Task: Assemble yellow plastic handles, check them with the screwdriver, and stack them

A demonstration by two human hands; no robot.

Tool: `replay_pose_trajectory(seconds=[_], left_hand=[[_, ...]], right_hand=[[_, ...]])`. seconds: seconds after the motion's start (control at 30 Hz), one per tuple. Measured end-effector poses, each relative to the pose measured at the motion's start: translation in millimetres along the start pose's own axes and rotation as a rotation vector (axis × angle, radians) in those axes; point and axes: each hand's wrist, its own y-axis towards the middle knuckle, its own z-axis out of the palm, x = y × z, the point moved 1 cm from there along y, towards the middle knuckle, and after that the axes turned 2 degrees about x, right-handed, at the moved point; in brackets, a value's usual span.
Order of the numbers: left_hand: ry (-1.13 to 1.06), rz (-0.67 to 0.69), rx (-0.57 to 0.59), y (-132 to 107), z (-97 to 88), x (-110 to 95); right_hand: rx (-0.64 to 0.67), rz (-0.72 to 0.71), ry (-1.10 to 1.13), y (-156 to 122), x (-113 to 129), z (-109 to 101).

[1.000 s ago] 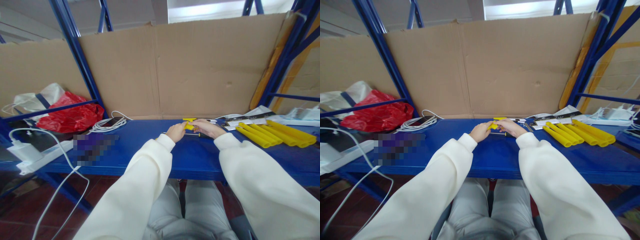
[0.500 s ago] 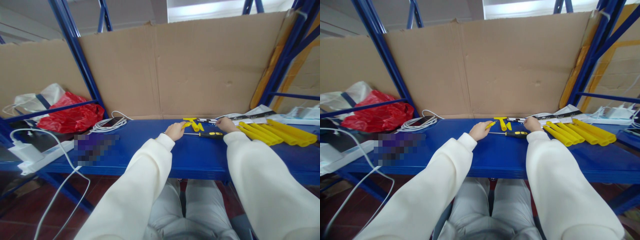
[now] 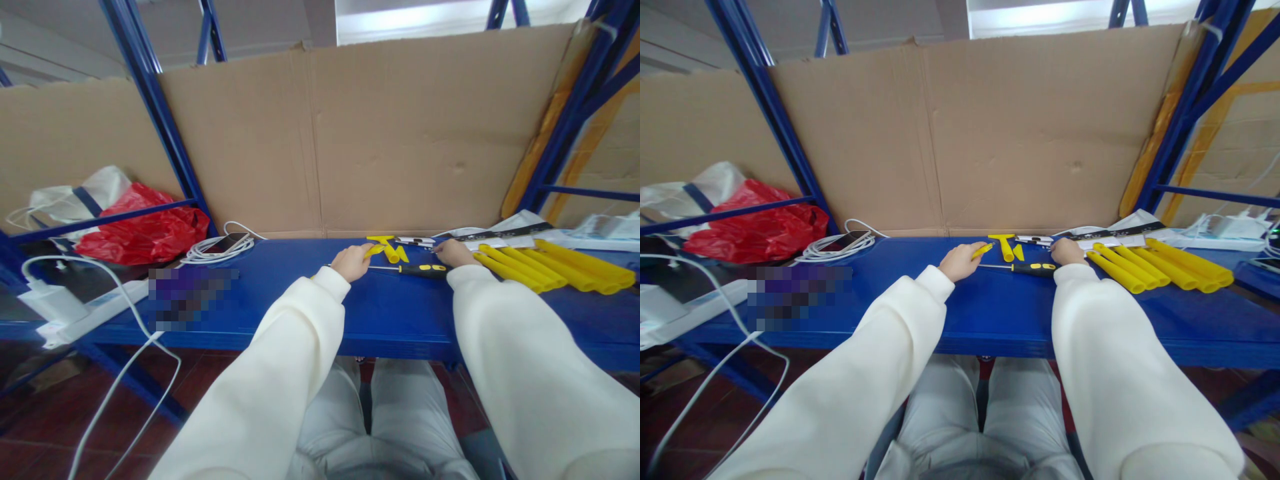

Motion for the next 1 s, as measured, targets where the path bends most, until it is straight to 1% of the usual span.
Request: replay_pose_trajectory(seconds=[0.53, 0.83, 1.0], left_hand=[[-0.004, 0.007, 0.008, -0.1, -0.5, 0.0], [-0.042, 0.003, -0.01, -0.5, 0.1, 0.0], [-0.034, -0.001, -0.008, -0.7, -0.3, -0.3]], right_hand=[[-0.014, -0.047, -0.01, -5.6, 4.0, -4.7], [-0.041, -0.096, -0.036, 3.3, -0.3, 1.9], [-0.042, -0.117, -0.044, 3.8, -0.2, 3.5]])
